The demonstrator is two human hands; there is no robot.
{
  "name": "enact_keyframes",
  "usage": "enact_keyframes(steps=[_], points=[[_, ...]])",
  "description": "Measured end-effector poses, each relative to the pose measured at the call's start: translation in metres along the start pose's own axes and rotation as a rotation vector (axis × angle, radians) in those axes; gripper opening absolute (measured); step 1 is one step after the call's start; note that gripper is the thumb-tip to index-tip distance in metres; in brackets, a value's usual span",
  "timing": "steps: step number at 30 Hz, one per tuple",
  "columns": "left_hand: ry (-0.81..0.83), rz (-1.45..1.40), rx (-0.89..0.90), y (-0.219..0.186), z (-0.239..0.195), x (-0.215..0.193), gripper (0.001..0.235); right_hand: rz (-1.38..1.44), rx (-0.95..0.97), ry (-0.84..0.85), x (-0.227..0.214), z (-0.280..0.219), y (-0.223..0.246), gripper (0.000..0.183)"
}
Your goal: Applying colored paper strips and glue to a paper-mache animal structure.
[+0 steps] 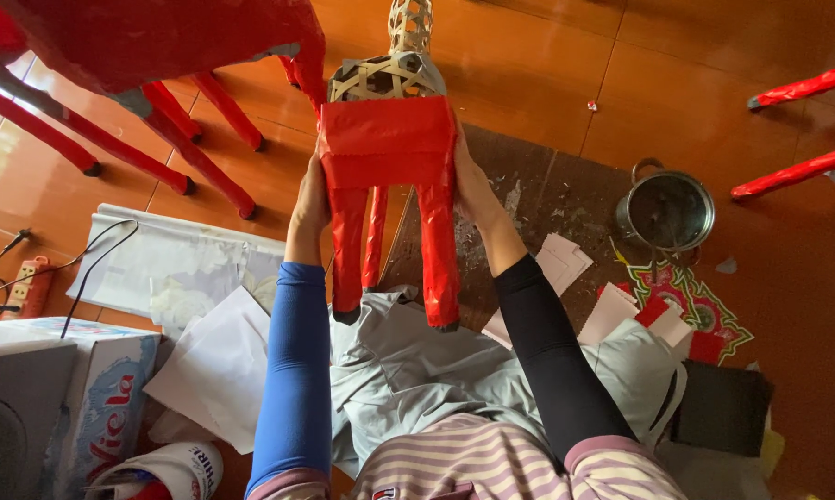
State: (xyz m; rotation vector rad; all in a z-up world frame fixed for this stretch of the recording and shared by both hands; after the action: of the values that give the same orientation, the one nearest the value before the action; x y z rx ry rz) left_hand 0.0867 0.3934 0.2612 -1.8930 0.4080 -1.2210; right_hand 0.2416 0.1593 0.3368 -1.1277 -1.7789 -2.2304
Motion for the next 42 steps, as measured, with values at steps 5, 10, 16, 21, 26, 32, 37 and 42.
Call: enact_keyframes(steps=[5,10,16,21,26,32,37,42], points=[[0.074,-0.011,0.028,-0.005,-0.004,0.011,0.063,0.02,0.086,-0.119,-0.033,0.015,-0.028,0.092],[0.016,0.003,0.023,-0.008,-0.007,0.014,0.067,-0.163,-0.098,-0.215,0.012,-0.01,0.025,0.087],[0.02,0.016,0.028,-0.006,-0.007,0.016,0.068,-0.877,-0.47,-0.317,0.032,-0.03,0.04,0.076],[-0.08,0.037,-0.021,-0.004,-0.002,0.006,0.069,-0.778,-0.41,-0.2,0.042,-0.024,0.04,0.077],[0.061,0.018,0.038,-0.002,-0.002,0.011,0.065,-0.56,-0.303,-0.175,0.049,-0.028,0.057,0.081],[0.065,-0.016,0.001,-0.004,-0.005,0.018,0.065,-0.519,-0.264,-0.223,0.03,-0.012,0.037,0.079],[0.041,-0.017,-0.007,0.007,0.008,-0.006,0.065,-0.505,-0.254,-0.208,0.033,-0.005,0.037,0.078],[0.082,0.008,0.051,-0.004,-0.005,0.009,0.064,-0.325,-0.101,-0.211,0.026,-0.012,0.037,0.08]])
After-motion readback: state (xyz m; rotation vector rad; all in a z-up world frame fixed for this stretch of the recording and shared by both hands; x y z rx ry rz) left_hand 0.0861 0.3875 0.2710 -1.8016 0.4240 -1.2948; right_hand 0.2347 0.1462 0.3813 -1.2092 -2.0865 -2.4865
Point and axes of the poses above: each hand's wrist, its own z-axis towards the middle knuckle, its own x-axis out of the palm, y = z × x, the point moved 5 cm from there along z, towards the middle knuckle, and after that the axes turned 2 degrees about -x, right-handed, at the moved point
